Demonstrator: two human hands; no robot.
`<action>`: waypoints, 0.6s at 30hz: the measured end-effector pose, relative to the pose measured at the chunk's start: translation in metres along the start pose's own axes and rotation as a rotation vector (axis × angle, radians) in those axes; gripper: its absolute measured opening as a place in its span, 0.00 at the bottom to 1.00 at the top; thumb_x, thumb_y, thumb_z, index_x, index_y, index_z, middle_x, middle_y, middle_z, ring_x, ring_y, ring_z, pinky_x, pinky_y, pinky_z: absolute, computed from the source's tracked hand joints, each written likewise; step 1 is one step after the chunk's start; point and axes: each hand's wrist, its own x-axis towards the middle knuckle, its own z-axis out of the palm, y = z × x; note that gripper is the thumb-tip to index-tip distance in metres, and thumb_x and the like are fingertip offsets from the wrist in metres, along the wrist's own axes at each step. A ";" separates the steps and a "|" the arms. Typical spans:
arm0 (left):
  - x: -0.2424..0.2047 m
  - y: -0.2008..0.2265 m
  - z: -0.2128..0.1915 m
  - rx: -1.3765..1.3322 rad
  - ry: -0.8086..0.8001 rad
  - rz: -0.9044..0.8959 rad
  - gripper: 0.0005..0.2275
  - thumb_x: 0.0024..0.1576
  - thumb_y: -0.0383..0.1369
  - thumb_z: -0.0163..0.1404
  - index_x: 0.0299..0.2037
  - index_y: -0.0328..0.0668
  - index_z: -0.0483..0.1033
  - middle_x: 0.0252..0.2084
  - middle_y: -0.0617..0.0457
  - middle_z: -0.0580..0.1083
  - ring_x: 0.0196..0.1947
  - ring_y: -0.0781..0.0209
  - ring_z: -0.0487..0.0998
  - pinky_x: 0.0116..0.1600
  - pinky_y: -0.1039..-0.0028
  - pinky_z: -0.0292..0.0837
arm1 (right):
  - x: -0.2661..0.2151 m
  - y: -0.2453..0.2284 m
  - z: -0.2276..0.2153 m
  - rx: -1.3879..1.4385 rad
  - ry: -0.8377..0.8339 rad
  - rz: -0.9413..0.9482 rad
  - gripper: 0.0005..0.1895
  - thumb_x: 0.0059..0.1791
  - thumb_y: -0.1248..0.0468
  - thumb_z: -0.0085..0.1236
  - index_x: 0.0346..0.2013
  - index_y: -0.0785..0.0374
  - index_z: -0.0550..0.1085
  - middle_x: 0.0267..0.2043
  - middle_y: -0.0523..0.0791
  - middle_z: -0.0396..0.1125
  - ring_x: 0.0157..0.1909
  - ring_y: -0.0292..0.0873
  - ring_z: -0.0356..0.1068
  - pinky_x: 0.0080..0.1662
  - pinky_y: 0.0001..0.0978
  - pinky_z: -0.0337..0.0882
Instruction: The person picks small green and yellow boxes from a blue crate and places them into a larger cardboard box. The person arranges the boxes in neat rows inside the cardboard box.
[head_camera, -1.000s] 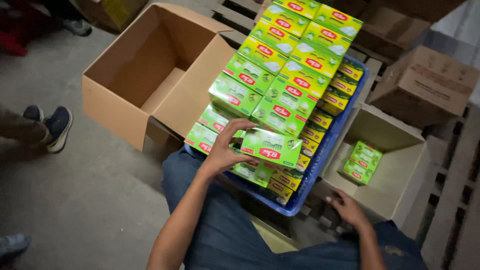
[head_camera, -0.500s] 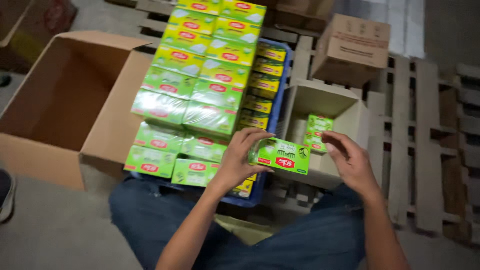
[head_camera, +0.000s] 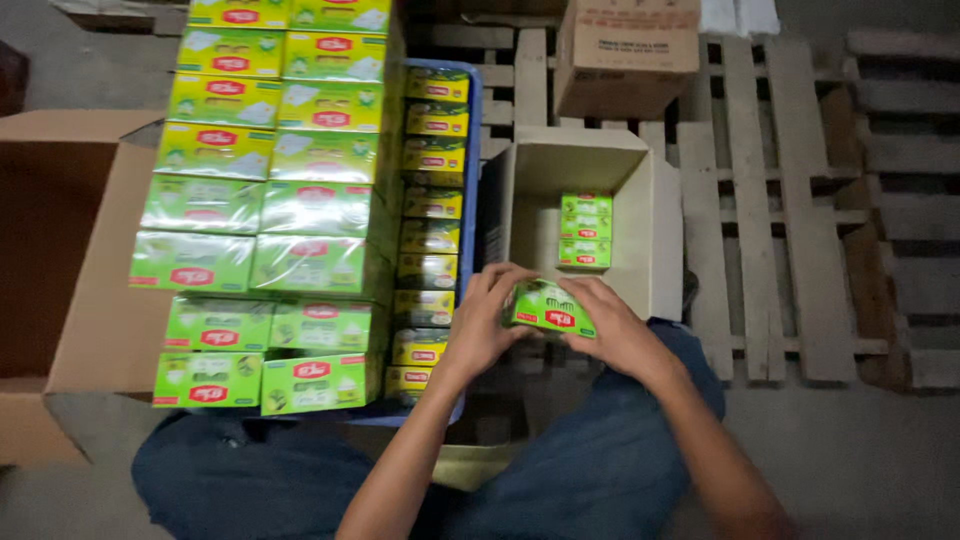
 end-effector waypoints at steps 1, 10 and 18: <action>0.006 0.003 0.006 0.001 -0.013 -0.003 0.39 0.43 0.35 0.74 0.69 0.71 0.73 0.67 0.62 0.70 0.66 0.46 0.73 0.66 0.44 0.77 | 0.006 0.008 -0.002 0.008 0.001 0.011 0.49 0.43 0.61 0.76 0.78 0.54 0.66 0.71 0.53 0.66 0.72 0.64 0.67 0.70 0.56 0.68; 0.049 -0.018 0.082 -0.144 0.031 -0.229 0.43 0.59 0.24 0.63 0.85 0.47 0.52 0.82 0.25 0.52 0.81 0.21 0.53 0.81 0.34 0.54 | 0.068 0.160 0.021 -0.060 0.058 0.154 0.57 0.36 0.62 0.81 0.80 0.45 0.66 0.65 0.49 0.63 0.70 0.63 0.67 0.69 0.51 0.69; 0.047 -0.076 0.155 0.067 -0.044 -0.346 0.42 0.65 0.22 0.56 0.87 0.50 0.45 0.87 0.29 0.40 0.85 0.27 0.42 0.78 0.42 0.57 | 0.130 0.273 0.099 -0.413 -0.383 0.410 0.61 0.45 0.71 0.77 0.84 0.32 0.55 0.70 0.61 0.60 0.69 0.72 0.66 0.67 0.57 0.74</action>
